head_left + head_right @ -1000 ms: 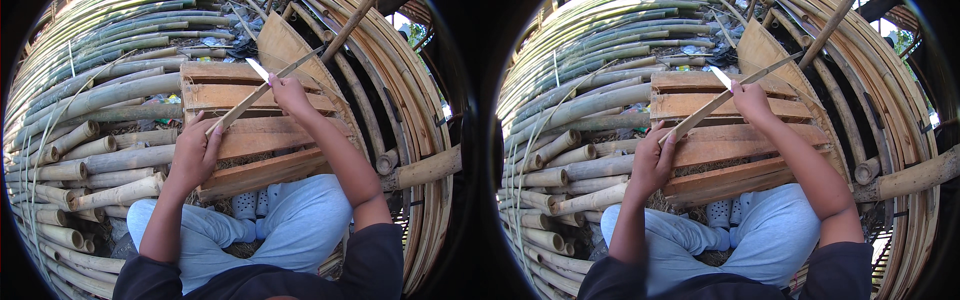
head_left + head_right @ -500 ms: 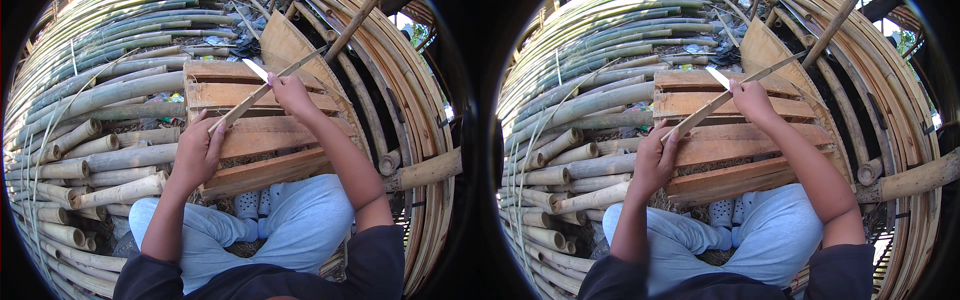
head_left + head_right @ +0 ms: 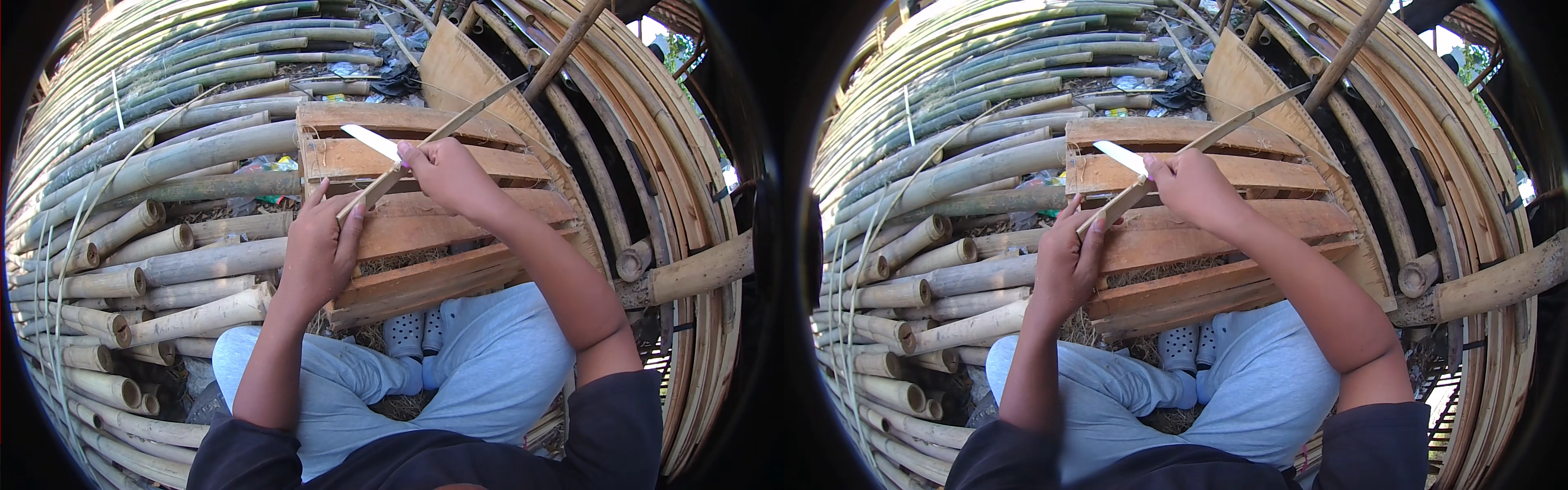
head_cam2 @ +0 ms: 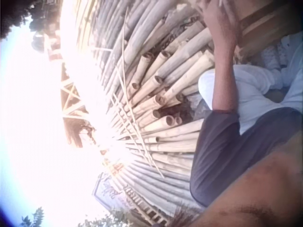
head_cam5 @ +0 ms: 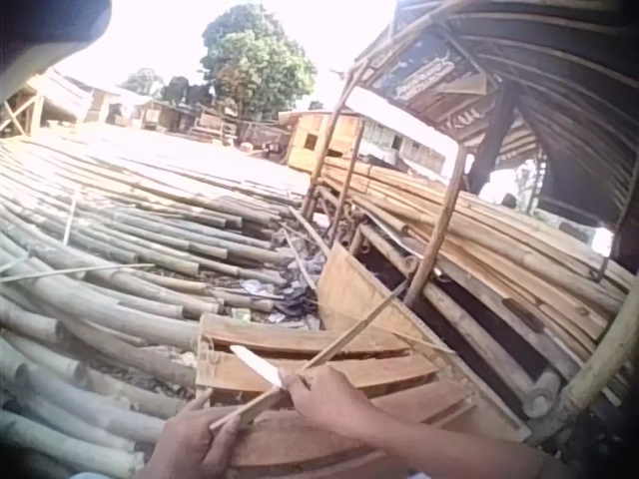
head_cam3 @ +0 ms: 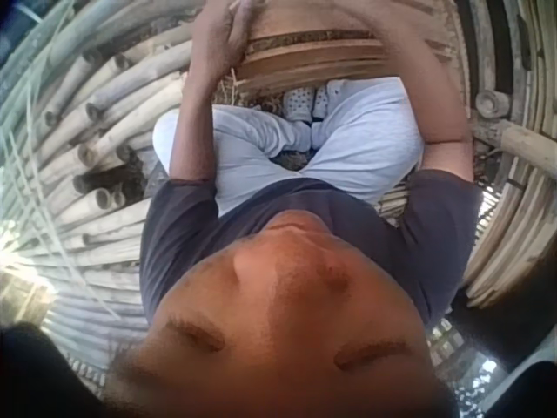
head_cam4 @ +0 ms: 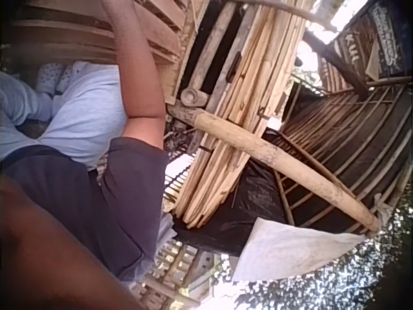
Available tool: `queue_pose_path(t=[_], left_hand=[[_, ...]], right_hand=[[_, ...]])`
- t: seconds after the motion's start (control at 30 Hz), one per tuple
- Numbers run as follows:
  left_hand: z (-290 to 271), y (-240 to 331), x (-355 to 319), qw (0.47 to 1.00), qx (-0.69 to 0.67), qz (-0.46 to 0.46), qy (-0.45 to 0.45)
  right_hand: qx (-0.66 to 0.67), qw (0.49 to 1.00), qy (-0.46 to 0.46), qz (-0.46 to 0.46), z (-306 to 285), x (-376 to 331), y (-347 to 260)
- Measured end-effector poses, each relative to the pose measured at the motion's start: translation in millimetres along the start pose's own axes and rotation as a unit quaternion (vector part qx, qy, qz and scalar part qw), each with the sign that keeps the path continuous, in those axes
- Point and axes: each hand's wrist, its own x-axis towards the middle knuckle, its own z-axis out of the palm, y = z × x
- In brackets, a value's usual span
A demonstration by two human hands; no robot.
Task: Scraping and thinning a thin bamboo strip using a small knife while sitting in a workshop.
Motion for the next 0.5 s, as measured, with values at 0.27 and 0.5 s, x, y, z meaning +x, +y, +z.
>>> queue_pose_path(t=[0.27,0.5], left_hand=[[-2,0,-1,1.000,-0.011,0.007,0.006],[2,6,-3,0.999,0.034,0.020,0.023]], right_hand=[[0.011,1.000,0.004,-0.020,8,-9,-8],[0.015,1.000,0.023,-0.003,11,-13,-2]])
